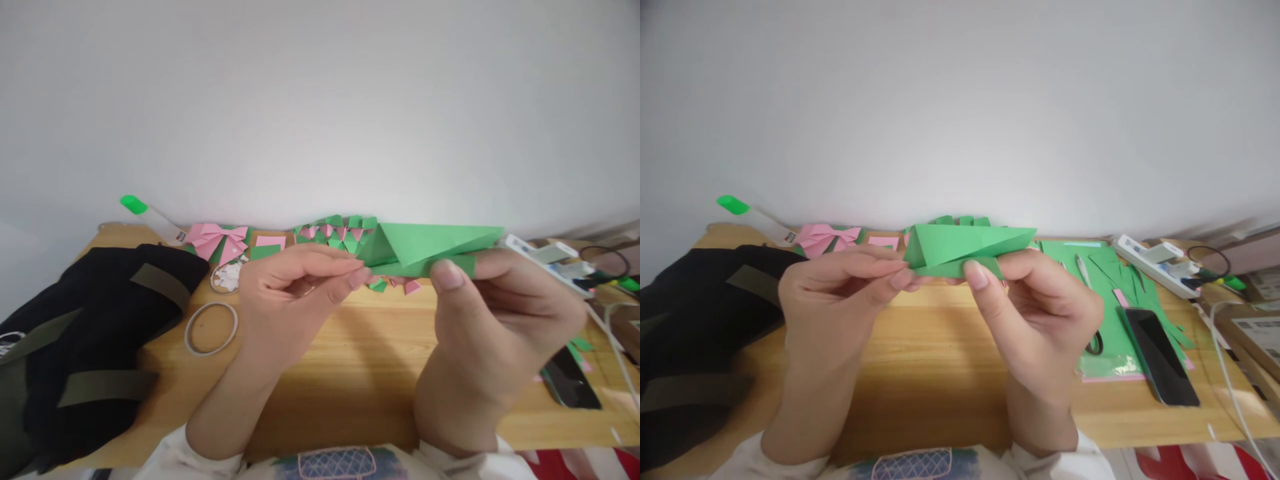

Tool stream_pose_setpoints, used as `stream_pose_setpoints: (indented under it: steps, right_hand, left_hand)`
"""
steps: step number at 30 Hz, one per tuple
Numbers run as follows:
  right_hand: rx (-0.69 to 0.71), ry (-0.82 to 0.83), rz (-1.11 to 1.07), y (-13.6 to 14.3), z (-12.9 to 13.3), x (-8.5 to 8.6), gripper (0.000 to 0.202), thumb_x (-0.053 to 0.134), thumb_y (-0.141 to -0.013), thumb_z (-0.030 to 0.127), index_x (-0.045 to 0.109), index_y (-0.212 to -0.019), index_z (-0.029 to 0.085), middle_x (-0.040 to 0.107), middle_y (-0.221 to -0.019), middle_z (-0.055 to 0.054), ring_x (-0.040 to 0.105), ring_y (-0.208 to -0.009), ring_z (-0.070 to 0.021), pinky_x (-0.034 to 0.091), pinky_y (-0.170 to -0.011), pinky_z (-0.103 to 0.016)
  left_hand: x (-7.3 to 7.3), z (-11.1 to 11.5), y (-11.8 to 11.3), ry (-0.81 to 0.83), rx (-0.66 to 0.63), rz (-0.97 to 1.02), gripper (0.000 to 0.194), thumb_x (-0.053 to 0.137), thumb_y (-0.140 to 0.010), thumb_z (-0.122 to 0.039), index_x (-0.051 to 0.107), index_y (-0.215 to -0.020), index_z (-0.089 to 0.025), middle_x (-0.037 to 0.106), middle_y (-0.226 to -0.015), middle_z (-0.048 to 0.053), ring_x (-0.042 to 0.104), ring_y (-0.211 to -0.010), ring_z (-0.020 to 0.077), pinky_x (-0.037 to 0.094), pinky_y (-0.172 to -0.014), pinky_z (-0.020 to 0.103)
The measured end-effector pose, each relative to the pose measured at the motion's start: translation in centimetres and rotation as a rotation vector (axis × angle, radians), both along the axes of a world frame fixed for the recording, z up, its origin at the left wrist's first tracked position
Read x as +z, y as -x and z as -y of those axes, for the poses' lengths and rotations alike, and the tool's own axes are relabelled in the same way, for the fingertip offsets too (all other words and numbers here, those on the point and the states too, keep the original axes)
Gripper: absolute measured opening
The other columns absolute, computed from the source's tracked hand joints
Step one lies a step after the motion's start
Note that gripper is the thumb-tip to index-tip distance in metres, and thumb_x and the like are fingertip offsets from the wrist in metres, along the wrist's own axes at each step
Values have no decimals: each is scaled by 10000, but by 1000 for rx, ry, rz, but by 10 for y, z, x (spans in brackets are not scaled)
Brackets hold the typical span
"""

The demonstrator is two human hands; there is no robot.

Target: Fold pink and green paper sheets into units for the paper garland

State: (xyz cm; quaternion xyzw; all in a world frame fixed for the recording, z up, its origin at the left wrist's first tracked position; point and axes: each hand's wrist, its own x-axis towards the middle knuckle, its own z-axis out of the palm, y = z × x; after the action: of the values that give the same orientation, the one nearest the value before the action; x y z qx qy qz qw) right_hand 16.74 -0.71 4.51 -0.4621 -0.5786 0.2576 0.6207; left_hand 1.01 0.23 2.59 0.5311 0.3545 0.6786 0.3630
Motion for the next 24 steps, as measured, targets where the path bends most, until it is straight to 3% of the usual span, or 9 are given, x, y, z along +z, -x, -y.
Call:
stream_pose_setpoints:
  steps: [7, 13, 20, 24]
  right_hand:
    - [-84, -149, -34, 12, -2, -2, 172, 707, -823, 159, 649, -685, 244, 662, -592, 42, 597, -501, -142, 459, -480, -292]
    - [-80, -133, -104, 16, -4, -3, 163, 730, -807, 153, 657, -674, 214, 651, -577, 21, 591, -488, -140, 465, -469, -283]
    - [-82, -103, -61, 4, -4, -5, 150, 765, -790, 197, 666, -688, 243, 653, -584, 30, 539, -458, -125, 435, -454, -274]
    - [-66, -114, -44, 2, -4, -4, 150, 753, -797, 187, 670, -680, 230, 626, -568, 34, 540, -485, -121, 395, -450, -267]
  left_hand:
    - [-1, 4, -3, -70, 7, 38, 259, 770, -752, -40, 781, -869, -271, 773, -805, -34, 738, -699, 121, 644, -652, 239]
    - [0, 6, -4, -28, 42, 48, 245, 739, -795, -61, 761, -896, -284, 760, -726, -74, 749, -642, 112, 641, -610, 187]
    - [-1, 4, 3, -10, -22, 62, 209, 658, -886, -132, 740, -1024, -266, 788, -899, -21, 765, -725, 146, 651, -601, 204]
    - [1, 5, 0, 1, 12, 2, 223, 746, -809, -131, 739, -988, -263, 789, -846, -37, 762, -682, 146, 641, -604, 202]
